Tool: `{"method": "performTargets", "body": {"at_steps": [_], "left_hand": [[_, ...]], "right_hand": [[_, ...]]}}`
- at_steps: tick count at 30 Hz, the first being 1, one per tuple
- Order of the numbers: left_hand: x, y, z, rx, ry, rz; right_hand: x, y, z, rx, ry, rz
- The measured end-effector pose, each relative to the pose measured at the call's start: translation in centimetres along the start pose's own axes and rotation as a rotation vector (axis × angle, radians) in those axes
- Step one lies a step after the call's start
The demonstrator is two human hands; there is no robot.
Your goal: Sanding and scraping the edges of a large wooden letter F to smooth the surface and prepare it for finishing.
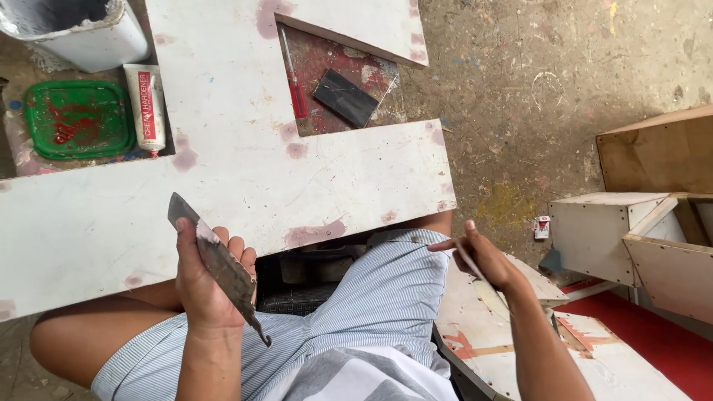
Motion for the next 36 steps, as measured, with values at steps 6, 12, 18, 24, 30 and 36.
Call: {"method": "performTargets", "body": {"at_steps": [6,12,18,24,30,36], "left_hand": [[0.9,-0.5,0.0,-0.033,0.002,0.010],[0.6,0.5,1.1,-0.094,-0.096,0.177],[3.0,-2.5,1.6,-0.216,-0.085,0.223],[1.8,-3.6,3.8,-0.286,-0.137,0.262],[8.4,-7.5,0.6,-0.203,-0.100,0.234],[8.4,-7.2,0.6,-0.175,-0.116,0.264]], "right_hand": [[1.7,0.7,-3.2,-0.032,-0.070,0.402],[9.0,-6.6,9.8,0.044,-0.351,0.637],[6.0,-2.4,-0.6,0.247,-0.824,0.701],[7.1,-5.3,4.6,0.326,-0.949,0.820],[6.7,-6.4,8.1,0.318,-0.972,0.888],[6.5,-6.0,6.9,0.294,-1.001,0.896]]}}
Point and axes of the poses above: each hand's wrist, its own y-axis away from the middle knuckle, its own x-axis out of the back of the hand, z = x × y, the point moved 6 cm from there along -y, towards the middle knuckle, and after that the axes turned 4 degrees about z, right-handed, at the moved point
